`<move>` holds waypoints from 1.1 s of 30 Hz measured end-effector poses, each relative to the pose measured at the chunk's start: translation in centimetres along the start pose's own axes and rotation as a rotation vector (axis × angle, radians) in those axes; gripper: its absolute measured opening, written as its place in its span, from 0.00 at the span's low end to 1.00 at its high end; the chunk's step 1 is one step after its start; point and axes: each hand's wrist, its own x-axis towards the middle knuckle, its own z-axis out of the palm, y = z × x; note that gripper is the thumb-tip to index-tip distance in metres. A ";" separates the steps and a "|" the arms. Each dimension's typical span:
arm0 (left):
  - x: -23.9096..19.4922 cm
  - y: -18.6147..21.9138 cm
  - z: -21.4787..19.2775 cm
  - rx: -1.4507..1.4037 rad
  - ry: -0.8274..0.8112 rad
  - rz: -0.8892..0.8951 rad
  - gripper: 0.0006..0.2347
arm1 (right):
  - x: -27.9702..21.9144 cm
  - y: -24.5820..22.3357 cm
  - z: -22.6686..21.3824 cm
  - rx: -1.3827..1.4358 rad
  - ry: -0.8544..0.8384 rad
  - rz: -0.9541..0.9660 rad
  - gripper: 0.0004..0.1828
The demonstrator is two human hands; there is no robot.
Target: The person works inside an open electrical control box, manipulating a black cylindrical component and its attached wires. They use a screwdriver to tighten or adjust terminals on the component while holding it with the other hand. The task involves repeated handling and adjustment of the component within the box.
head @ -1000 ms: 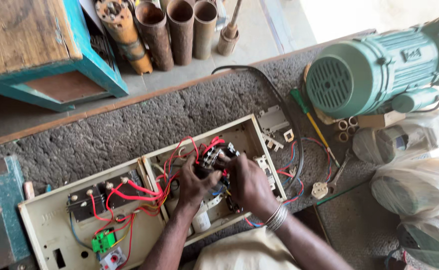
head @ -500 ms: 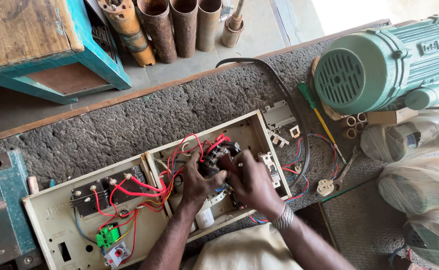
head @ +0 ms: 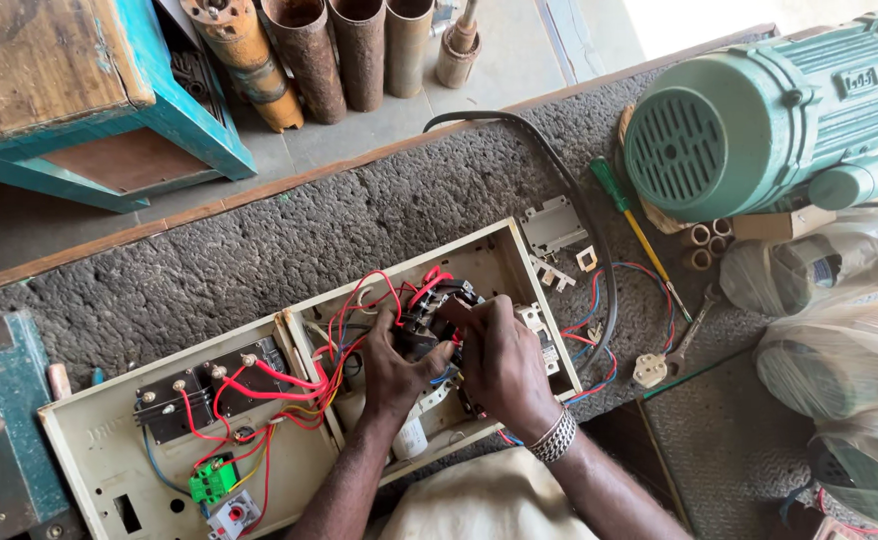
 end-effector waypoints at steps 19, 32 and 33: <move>-0.2 -0.7 -1.3 -0.272 -0.155 -0.055 0.37 | -0.1 3.3 -3.9 0.991 -0.461 0.534 0.12; -0.5 -1.4 -1.0 -0.280 -0.128 -0.087 0.37 | -0.8 1.2 -2.4 -0.032 -0.082 -0.135 0.13; -0.6 -1.3 -0.9 -0.266 -0.124 -0.085 0.35 | -0.6 1.2 -2.1 -0.103 -0.062 -0.248 0.13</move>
